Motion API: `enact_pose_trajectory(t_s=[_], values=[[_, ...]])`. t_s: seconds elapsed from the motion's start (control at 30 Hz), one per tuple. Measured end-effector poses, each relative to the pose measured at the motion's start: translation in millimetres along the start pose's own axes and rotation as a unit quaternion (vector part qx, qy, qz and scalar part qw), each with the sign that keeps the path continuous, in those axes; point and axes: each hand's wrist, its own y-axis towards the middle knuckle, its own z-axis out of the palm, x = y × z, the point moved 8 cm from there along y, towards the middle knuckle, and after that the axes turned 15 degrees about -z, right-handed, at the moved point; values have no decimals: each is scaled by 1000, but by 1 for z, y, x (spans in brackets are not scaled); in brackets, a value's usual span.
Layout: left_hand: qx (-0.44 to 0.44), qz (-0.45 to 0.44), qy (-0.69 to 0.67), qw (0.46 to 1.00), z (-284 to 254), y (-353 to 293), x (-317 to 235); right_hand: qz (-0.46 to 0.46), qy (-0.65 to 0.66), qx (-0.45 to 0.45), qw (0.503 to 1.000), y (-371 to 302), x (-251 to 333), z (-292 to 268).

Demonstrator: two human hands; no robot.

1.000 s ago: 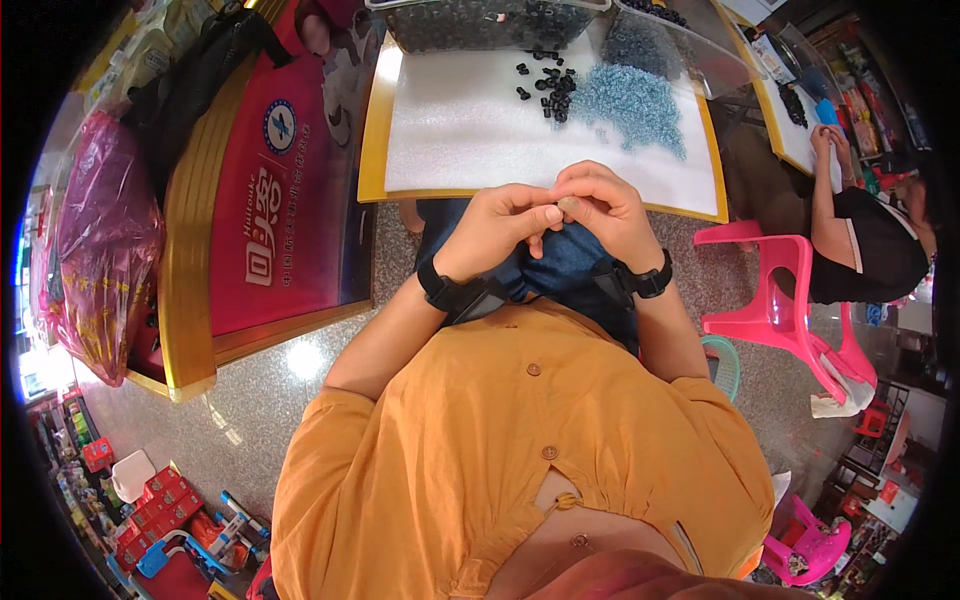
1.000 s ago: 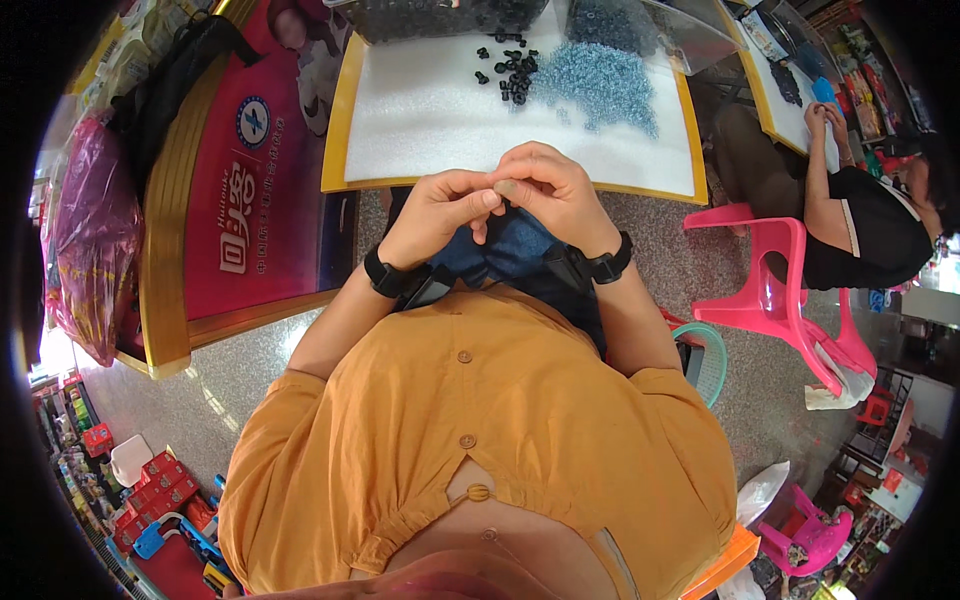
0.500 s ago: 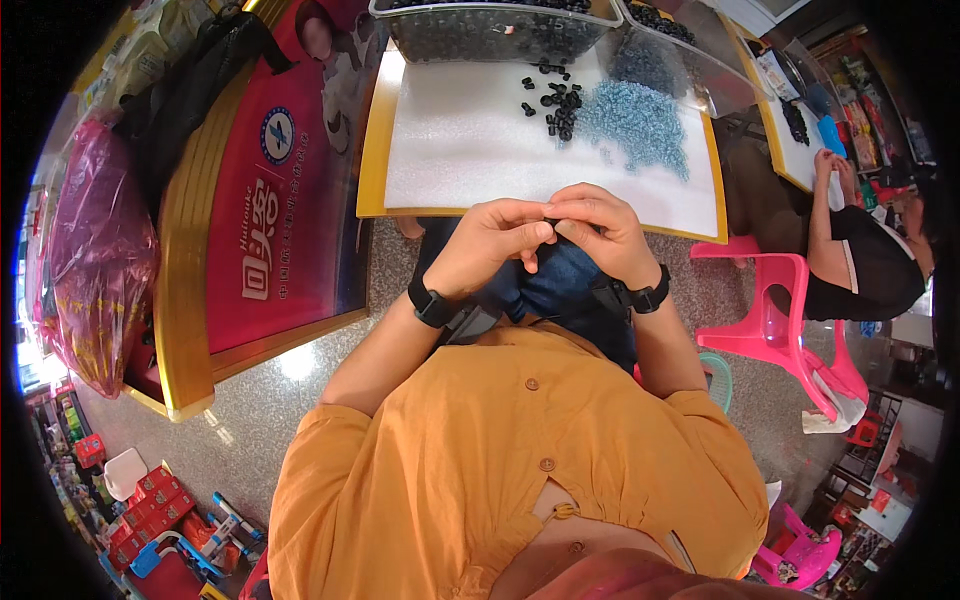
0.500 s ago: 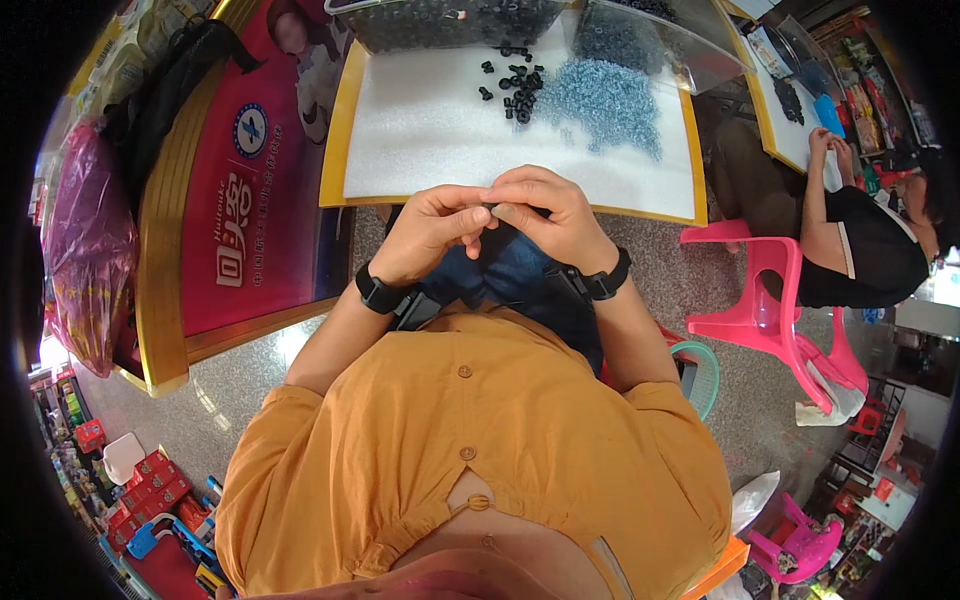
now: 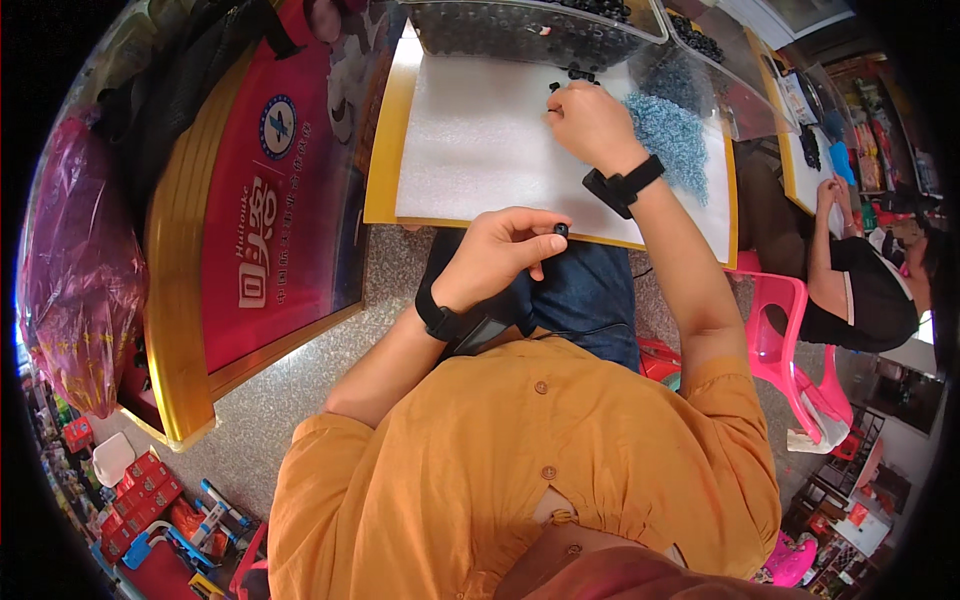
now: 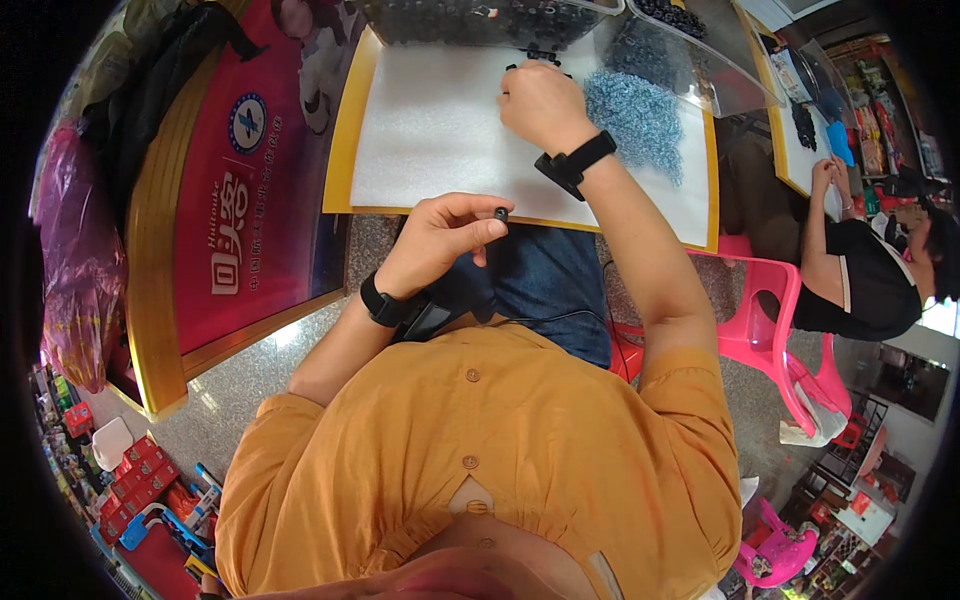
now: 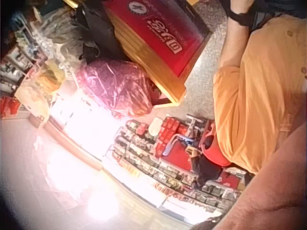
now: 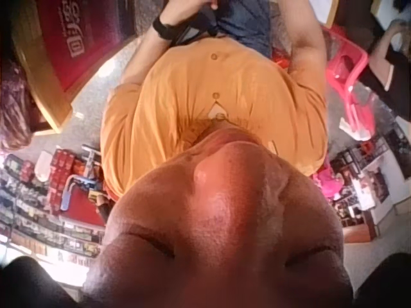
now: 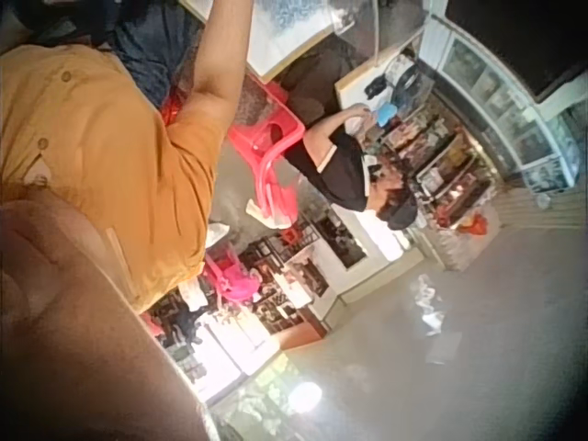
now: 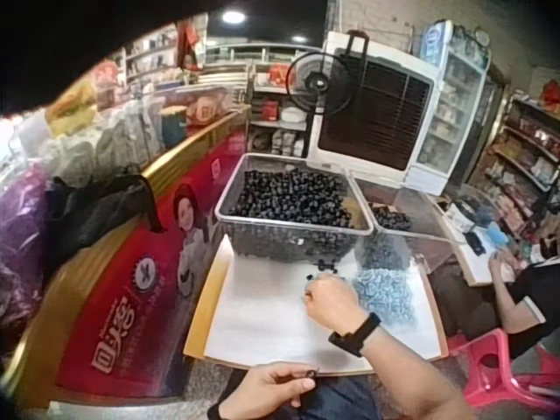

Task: The person assembles small components by taking black plastic parts from a container, picking up small pins from the table, and inserting the pins into the plastic parts by hand.

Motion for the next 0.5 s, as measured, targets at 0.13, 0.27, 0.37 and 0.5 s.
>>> enact_pose_trajectory(t_s=[0.13,0.27,0.37,0.5], values=[[-2,2,7,1000,-2,0,0,26,-1,52,998,8,-9,9],[-15,24,-16,999,-8,0,-1,-11,42,-16,999,-1,-8,-3],[-38,53,-19,998,-12,-1,-4,-15,149,-68,986,-30,3,-27],[-79,81,23,993,-10,-9,-11,21,433,-71,898,-90,36,-41]])
